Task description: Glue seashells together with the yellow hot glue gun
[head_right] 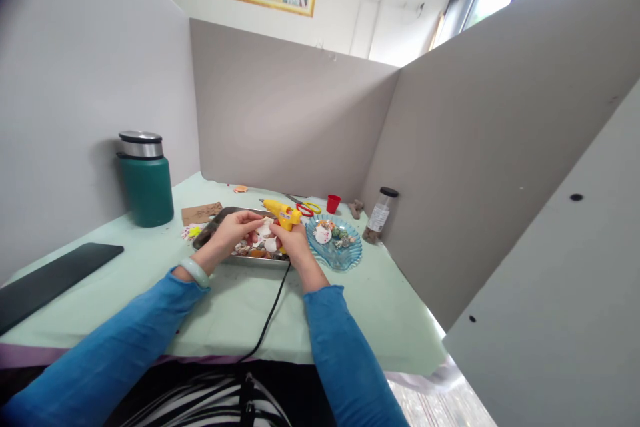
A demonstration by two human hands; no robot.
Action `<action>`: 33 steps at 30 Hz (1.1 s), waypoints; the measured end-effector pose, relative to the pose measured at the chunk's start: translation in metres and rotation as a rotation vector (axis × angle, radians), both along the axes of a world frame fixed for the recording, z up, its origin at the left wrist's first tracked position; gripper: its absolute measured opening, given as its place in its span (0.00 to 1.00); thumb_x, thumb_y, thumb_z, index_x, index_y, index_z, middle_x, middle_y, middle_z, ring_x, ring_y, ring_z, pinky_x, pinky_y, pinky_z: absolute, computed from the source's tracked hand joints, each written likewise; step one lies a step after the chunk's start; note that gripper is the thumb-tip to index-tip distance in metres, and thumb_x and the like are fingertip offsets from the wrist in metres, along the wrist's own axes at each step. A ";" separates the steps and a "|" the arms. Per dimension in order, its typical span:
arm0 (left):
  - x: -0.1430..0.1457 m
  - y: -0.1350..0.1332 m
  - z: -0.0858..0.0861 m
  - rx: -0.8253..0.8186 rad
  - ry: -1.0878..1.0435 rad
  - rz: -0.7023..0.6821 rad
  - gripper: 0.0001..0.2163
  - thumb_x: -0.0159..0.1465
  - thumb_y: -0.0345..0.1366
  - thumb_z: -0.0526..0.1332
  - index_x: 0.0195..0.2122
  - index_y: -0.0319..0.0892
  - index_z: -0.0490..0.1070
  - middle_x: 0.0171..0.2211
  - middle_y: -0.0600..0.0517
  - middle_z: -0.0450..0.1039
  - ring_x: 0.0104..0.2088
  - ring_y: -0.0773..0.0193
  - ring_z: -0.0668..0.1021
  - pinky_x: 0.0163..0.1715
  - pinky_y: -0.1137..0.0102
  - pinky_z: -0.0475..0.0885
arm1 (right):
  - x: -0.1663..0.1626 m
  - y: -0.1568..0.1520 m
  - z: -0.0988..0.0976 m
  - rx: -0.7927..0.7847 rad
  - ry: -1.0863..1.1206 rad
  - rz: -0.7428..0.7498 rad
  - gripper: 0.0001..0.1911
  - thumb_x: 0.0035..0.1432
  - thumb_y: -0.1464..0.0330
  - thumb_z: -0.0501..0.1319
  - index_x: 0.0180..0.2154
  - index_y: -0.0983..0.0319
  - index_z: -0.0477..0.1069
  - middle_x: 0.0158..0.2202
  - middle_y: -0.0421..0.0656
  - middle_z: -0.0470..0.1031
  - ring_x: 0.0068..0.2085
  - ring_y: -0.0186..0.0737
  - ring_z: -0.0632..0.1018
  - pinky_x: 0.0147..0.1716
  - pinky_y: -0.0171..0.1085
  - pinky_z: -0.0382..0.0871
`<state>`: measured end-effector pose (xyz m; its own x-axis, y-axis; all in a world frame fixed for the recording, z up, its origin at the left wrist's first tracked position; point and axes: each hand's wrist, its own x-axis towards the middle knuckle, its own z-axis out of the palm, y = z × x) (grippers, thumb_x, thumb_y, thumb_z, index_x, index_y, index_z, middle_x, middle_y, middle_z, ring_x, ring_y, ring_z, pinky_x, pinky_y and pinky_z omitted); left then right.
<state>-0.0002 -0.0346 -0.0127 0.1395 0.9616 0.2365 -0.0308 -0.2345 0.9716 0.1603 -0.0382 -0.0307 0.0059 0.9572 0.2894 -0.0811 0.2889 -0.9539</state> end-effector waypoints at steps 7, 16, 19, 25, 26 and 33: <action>-0.001 0.000 -0.001 0.003 0.003 -0.030 0.15 0.54 0.44 0.70 0.30 0.39 0.68 0.15 0.53 0.71 0.16 0.66 0.74 0.18 0.74 0.68 | -0.002 -0.002 0.004 0.029 -0.025 -0.051 0.16 0.43 0.59 0.69 0.30 0.62 0.70 0.19 0.34 0.68 0.17 0.27 0.65 0.17 0.29 0.60; -0.001 -0.004 0.001 -0.044 -0.023 -0.041 0.16 0.54 0.43 0.70 0.33 0.41 0.66 0.16 0.53 0.73 0.17 0.64 0.76 0.20 0.72 0.72 | -0.001 0.003 -0.002 0.034 -0.058 -0.041 0.13 0.45 0.60 0.67 0.30 0.62 0.71 0.17 0.33 0.67 0.17 0.28 0.65 0.18 0.29 0.60; -0.001 -0.004 0.000 -0.039 -0.018 -0.031 0.17 0.53 0.43 0.71 0.32 0.42 0.64 0.15 0.54 0.71 0.16 0.64 0.75 0.18 0.72 0.71 | -0.002 0.002 -0.001 0.012 -0.036 -0.036 0.12 0.45 0.62 0.66 0.30 0.62 0.71 0.17 0.34 0.69 0.17 0.29 0.67 0.18 0.29 0.62; -0.001 -0.002 -0.001 -0.017 -0.020 -0.012 0.16 0.49 0.41 0.73 0.28 0.40 0.68 0.17 0.53 0.73 0.19 0.64 0.77 0.20 0.73 0.72 | -0.005 0.000 0.002 -0.027 0.025 -0.072 0.11 0.42 0.66 0.65 0.31 0.63 0.71 0.16 0.34 0.69 0.17 0.30 0.70 0.17 0.29 0.63; -0.002 -0.001 -0.001 -0.027 -0.021 -0.015 0.16 0.49 0.41 0.74 0.27 0.40 0.69 0.17 0.52 0.73 0.19 0.64 0.77 0.21 0.73 0.72 | -0.005 0.001 0.002 -0.024 0.025 -0.078 0.11 0.42 0.67 0.65 0.31 0.63 0.71 0.16 0.34 0.69 0.17 0.31 0.70 0.17 0.29 0.63; -0.008 0.003 -0.004 -0.043 -0.012 -0.019 0.16 0.50 0.43 0.72 0.30 0.39 0.70 0.20 0.53 0.73 0.20 0.66 0.76 0.21 0.74 0.71 | -0.002 0.008 -0.007 0.031 -0.077 -0.069 0.13 0.45 0.65 0.65 0.35 0.62 0.73 0.18 0.35 0.71 0.19 0.32 0.72 0.19 0.29 0.65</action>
